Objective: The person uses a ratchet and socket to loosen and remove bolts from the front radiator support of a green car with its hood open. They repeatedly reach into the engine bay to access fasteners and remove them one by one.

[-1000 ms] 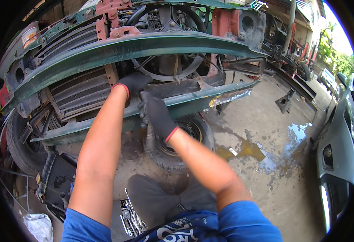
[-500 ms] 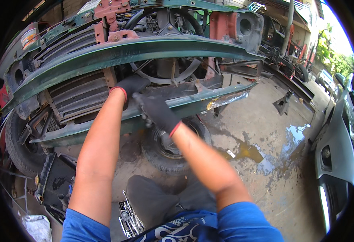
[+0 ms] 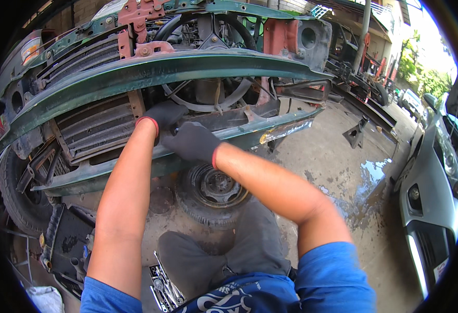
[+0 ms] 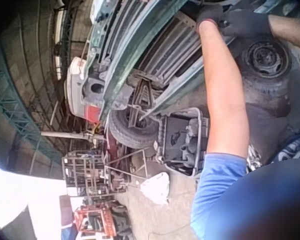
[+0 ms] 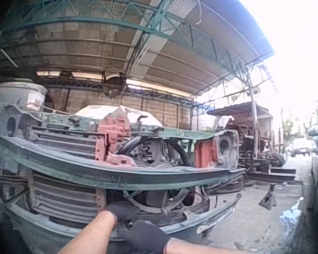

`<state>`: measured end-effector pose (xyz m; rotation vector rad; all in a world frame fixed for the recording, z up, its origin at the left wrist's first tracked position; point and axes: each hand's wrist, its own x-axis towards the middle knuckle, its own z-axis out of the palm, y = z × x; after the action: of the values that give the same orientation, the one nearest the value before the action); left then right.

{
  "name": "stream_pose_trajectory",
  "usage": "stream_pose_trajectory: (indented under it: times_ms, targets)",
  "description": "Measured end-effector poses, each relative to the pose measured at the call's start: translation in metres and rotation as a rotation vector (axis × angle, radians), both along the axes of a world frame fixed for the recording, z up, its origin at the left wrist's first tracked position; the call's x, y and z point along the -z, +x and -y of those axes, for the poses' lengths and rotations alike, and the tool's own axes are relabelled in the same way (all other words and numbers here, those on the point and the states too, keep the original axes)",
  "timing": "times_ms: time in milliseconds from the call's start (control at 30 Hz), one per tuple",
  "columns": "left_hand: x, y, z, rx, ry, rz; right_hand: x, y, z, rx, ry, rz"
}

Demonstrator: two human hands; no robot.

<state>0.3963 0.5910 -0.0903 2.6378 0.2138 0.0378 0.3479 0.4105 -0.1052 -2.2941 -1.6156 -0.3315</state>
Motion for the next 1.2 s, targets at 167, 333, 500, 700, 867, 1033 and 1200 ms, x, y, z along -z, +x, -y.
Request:
stream_pose_trajectory:
  times_ms: [167,333,500,700,867,1033,1200]
  targets:
    - [-0.005,-0.007,0.008,0.028,0.012,0.04,-0.033,-0.007,-0.012,0.034,-0.404,0.291]
    - [-0.001,-0.005,0.002,0.009,-0.074,0.024,-0.001,0.004,0.008,0.063,-0.124,0.222]
    - [0.007,0.004,-0.007,0.096,0.139,0.124,0.06,-0.025,-0.022,-0.087,1.118,-1.853]
    - [0.009,0.01,-0.01,0.092,0.174,0.138,0.073,-0.022,-0.046,-0.144,1.229,-1.809]
    - [0.01,0.01,-0.013,-0.033,0.009,0.071,0.027,0.002,0.001,0.058,0.103,0.058]
    - [0.017,0.014,-0.021,0.092,-0.271,0.134,-0.032,-0.008,-0.02,0.084,-0.487,0.3]
    - [0.018,0.019,-0.022,0.054,-0.04,0.156,-0.011,-0.002,-0.015,0.108,-0.113,0.099]
